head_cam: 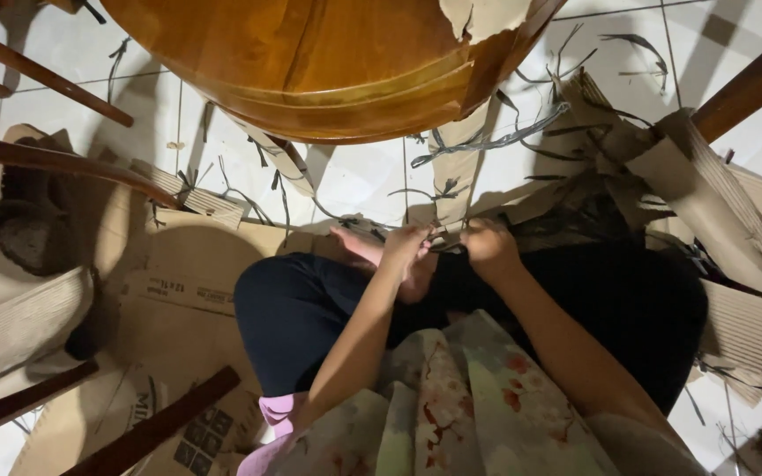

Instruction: Unwrapping protective paper and cardboard from the legs of a wooden table while sitting on the floor.

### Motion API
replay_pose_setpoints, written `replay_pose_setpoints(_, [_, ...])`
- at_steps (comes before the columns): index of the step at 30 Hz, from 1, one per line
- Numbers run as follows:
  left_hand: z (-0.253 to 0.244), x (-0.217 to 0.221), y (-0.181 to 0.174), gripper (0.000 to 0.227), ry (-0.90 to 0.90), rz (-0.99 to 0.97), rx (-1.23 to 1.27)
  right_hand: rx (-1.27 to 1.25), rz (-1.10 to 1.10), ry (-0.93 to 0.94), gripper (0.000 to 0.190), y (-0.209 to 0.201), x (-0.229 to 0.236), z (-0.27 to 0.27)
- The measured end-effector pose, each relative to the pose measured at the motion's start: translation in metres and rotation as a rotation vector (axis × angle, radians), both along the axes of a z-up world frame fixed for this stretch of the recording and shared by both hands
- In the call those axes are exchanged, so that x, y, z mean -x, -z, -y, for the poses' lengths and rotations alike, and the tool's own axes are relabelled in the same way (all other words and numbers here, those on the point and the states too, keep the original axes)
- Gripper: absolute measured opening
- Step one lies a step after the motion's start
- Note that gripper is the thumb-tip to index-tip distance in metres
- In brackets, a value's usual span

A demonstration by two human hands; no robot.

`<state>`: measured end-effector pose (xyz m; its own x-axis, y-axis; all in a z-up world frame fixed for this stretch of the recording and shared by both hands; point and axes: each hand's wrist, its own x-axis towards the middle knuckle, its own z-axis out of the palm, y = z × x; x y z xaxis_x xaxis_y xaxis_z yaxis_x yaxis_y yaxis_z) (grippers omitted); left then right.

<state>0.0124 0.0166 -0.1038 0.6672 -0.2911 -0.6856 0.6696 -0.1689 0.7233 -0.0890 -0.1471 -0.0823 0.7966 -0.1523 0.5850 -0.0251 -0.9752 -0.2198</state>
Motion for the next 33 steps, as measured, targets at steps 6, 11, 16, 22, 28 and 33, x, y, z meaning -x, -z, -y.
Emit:
replay_pose_setpoints(6, [0.004, 0.017, -0.067, 0.024, 0.295, 0.995, -0.373, 0.275, -0.065, -0.099, 0.021, 0.006, 0.005, 0.016])
replay_pose_setpoints(11, [-0.007, 0.008, -0.101, 0.015, 0.378, 1.181, -0.035, 0.191, -0.176, -0.096, 0.026, -0.019, 0.012, 0.006])
replay_pose_setpoints(16, [-0.005, 0.001, -0.109, 0.012, 0.420, 1.122, 0.223, -0.085, -0.256, -0.072, 0.022, -0.042, 0.016, -0.008])
replay_pose_setpoints(22, [0.003, 0.014, -0.108, 0.036, 0.473, 1.059, 0.192, -0.276, -0.350, -0.236, 0.029, -0.095, 0.017, -0.028])
replay_pose_setpoints(28, [0.002, 0.015, -0.105, 0.033, 0.416, 1.010, 0.067, -0.500, -0.500, -0.046, 0.020, -0.043, 0.013, -0.013])
replay_pose_setpoints(33, [0.000, 0.023, -0.111, 0.035, 0.405, 1.035, 0.087, -0.530, -0.181, -0.207, 0.005, -0.067, 0.012, -0.002])
